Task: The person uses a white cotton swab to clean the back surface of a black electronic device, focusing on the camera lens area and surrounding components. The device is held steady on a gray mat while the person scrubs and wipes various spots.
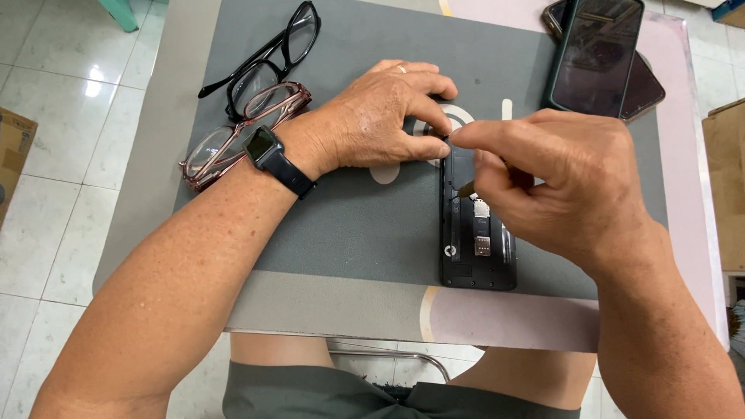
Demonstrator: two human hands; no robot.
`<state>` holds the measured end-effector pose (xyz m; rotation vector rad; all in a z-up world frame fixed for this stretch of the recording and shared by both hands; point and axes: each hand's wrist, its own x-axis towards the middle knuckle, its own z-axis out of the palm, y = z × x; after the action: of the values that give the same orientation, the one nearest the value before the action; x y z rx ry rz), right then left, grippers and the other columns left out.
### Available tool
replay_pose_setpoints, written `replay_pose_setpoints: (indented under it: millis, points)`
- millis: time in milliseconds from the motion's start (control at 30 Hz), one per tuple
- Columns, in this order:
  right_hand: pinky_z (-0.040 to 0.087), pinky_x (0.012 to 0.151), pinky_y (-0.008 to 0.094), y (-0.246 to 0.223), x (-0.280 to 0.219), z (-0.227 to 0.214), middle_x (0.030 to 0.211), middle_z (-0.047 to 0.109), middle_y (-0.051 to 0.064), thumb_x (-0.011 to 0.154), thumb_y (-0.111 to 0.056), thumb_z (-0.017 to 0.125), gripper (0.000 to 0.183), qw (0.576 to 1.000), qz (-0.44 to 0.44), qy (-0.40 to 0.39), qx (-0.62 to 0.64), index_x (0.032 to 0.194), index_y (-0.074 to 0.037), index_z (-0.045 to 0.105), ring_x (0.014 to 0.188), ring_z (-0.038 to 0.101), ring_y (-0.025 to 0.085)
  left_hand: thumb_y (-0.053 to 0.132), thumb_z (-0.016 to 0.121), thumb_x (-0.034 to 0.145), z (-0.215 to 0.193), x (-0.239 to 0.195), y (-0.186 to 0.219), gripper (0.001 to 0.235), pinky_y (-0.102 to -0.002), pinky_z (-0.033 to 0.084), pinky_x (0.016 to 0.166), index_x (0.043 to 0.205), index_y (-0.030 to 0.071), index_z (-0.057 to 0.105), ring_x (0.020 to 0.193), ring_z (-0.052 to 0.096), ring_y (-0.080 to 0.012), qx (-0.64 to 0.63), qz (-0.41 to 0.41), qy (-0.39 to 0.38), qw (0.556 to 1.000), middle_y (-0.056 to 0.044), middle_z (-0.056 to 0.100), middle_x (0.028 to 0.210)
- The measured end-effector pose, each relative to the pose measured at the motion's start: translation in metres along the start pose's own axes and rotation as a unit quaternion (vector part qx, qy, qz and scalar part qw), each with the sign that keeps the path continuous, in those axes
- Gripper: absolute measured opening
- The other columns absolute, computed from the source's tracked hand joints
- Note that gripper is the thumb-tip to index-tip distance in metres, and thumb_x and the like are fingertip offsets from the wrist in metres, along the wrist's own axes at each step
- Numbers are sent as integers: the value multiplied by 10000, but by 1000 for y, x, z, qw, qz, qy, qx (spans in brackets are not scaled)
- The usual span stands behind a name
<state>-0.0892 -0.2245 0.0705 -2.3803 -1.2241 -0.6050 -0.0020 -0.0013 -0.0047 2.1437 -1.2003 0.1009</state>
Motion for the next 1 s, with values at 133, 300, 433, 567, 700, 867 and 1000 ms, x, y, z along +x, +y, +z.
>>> replay_pose_setpoints:
  millis: [133,300,433,567,700,867,1000]
  points:
    - [481,616,339,-4,3,-2,596,343,27,898,205,606,314,1000,-1,5,13,1061,-19,755,539,372,213,351,708,888,3,0,-2,147,-473,281,1106,936,259,812,1237,537,-237,2,-7,-4,1000,11,616,1182]
    - [423,607,358,-4,2,-8,666,535,-28,794,137,565,470,998,21,-55,-17,1083,-174,768,579,480,194,539,740,884,16,3,4,305,-467,334,1052,858,237,775,1219,556,-271,52,-36,49,997,30,654,1152]
    - [441,650,377,-7,10,-13,765,625,28,806,137,534,409,997,-4,-70,31,1111,-59,724,613,502,219,502,791,837,13,3,12,262,-424,338,996,823,243,757,1063,551,-204,57,-42,32,997,37,618,1089]
    - [431,600,354,1,1,-6,676,536,22,1021,35,761,143,999,8,-28,-12,1111,-76,743,598,517,204,527,752,871,12,3,14,386,-529,279,1102,1100,217,757,1352,453,-396,62,-68,8,996,-19,593,1248]
    - [407,597,369,-6,7,-12,686,511,29,842,156,561,400,999,-1,-44,6,1139,-57,724,566,418,223,530,759,848,13,3,13,378,-563,249,1116,1066,222,742,1380,443,-411,64,-79,8,995,-4,587,1244]
    - [472,718,389,-8,11,-9,845,627,88,999,87,678,232,998,-18,-46,45,1209,-10,694,689,532,265,606,778,859,14,2,12,616,-606,309,1094,1293,192,637,1448,326,-473,88,-61,16,994,-109,471,1461]
    - [546,829,359,-13,15,-14,1109,736,154,822,194,483,446,988,-3,-47,145,1157,-1,704,910,695,262,660,876,783,13,4,11,875,-636,295,1116,1464,216,551,1491,211,-460,110,-65,-7,992,-103,377,1577]
